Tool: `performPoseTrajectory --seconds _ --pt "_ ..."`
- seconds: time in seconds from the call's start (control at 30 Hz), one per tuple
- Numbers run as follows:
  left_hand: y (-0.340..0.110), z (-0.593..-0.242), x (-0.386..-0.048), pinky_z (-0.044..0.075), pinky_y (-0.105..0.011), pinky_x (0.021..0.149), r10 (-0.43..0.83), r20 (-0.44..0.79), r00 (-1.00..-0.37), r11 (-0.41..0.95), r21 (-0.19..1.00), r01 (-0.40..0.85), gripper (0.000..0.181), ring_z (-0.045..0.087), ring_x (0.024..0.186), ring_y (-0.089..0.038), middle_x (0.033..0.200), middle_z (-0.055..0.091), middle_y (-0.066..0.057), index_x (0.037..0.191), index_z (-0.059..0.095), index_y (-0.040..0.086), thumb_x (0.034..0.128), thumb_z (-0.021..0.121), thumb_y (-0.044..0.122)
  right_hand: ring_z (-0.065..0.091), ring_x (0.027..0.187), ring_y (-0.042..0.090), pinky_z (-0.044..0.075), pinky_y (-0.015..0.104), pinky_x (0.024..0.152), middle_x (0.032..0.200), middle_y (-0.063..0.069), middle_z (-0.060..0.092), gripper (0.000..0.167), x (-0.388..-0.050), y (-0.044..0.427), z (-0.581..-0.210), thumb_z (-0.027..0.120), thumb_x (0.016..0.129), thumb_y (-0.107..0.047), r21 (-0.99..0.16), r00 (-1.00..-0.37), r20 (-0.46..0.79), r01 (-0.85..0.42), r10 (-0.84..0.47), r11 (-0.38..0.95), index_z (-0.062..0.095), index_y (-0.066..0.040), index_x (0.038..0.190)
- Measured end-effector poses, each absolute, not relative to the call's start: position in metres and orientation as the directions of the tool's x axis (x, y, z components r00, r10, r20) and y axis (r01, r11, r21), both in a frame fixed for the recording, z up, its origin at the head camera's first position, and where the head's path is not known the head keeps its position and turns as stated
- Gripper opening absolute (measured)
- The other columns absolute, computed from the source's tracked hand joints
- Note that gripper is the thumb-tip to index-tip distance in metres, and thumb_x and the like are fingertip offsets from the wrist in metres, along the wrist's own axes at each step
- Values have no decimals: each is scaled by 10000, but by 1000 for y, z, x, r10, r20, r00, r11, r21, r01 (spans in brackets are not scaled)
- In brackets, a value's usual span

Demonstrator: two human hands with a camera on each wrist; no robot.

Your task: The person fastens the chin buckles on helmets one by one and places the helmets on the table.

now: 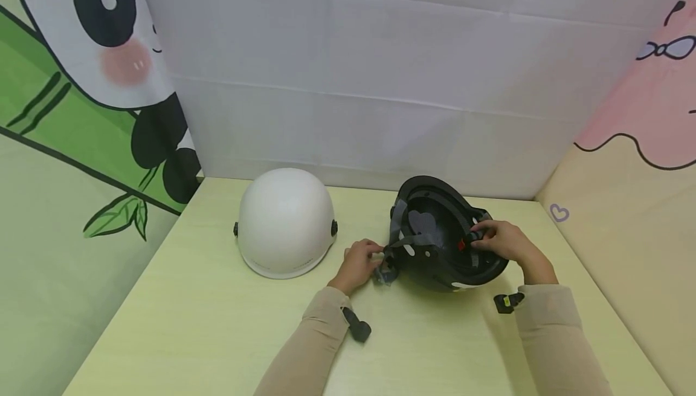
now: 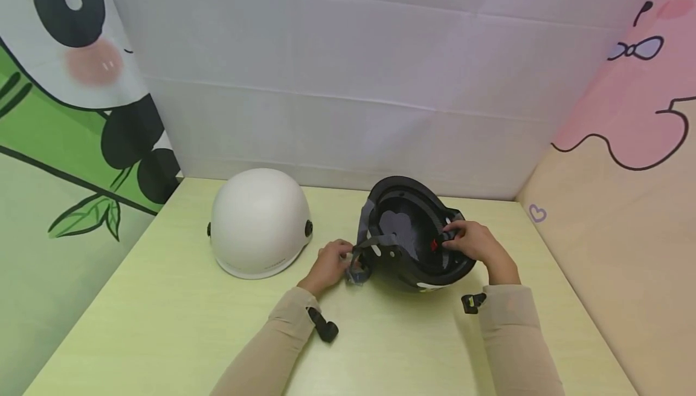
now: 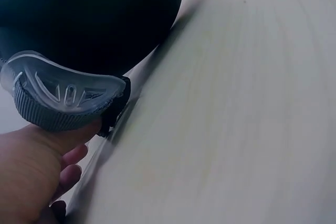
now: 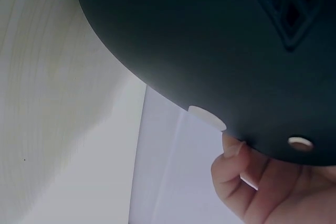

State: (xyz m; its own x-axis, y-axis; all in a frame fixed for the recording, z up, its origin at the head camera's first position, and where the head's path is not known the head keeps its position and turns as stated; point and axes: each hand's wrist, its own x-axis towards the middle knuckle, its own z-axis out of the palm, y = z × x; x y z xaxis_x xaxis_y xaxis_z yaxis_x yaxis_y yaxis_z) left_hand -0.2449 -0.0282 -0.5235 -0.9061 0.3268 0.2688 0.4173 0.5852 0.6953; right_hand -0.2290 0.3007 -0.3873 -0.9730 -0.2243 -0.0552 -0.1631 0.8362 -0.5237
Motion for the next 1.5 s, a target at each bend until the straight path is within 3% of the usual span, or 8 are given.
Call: performPoseTrajectory --seconds 0.27,0.43,0.9,1.23,1.5 --pt "-31 -523 -245 390 -410 880 310 248 -918 524 761 383 223 633 875 -147 993 703 -1 1101 746 117 879 726 137 500 693 191 396 347 611 784 21 580 387 -230 301 -388 733 865 -189 -531 -975 -50 -158 -217 832 637 33 1167" --pt "-36 -520 -242 506 -336 787 294 224 -929 454 823 342 233 648 863 -128 965 706 1 1142 724 107 912 697 127 500 694 192 396 348 602 794 28 577 392 -229 301 -388 740 859 -190 -540 -973 -33 -174 -228 823 636 36 1162" --pt "-45 -517 -237 502 -351 829 209 264 -942 376 867 326 255 657 912 -152 1026 701 -38 1187 696 92 938 665 139 488 696 190 391 348 597 807 23 571 376 -227 297 -386 741 863 -188 -545 -973 -5 -191 -232 817 638 21 1158" --pt "-51 -512 -236 532 -304 778 101 282 -954 169 940 295 267 692 910 -194 1075 682 -115 1193 675 32 927 652 30 498 695 198 402 346 570 791 3 580 375 -228 300 -387 730 867 -187 -555 -974 10 -194 -226 809 633 11 1170" --pt "-57 -498 -231 517 -320 847 49 223 -974 -53 974 221 278 666 959 -250 1107 652 -179 1216 648 -34 942 622 3 530 703 201 425 351 575 800 23 569 347 -228 298 -388 742 873 -178 -578 -970 74 -231 -232 783 650 1 1156"
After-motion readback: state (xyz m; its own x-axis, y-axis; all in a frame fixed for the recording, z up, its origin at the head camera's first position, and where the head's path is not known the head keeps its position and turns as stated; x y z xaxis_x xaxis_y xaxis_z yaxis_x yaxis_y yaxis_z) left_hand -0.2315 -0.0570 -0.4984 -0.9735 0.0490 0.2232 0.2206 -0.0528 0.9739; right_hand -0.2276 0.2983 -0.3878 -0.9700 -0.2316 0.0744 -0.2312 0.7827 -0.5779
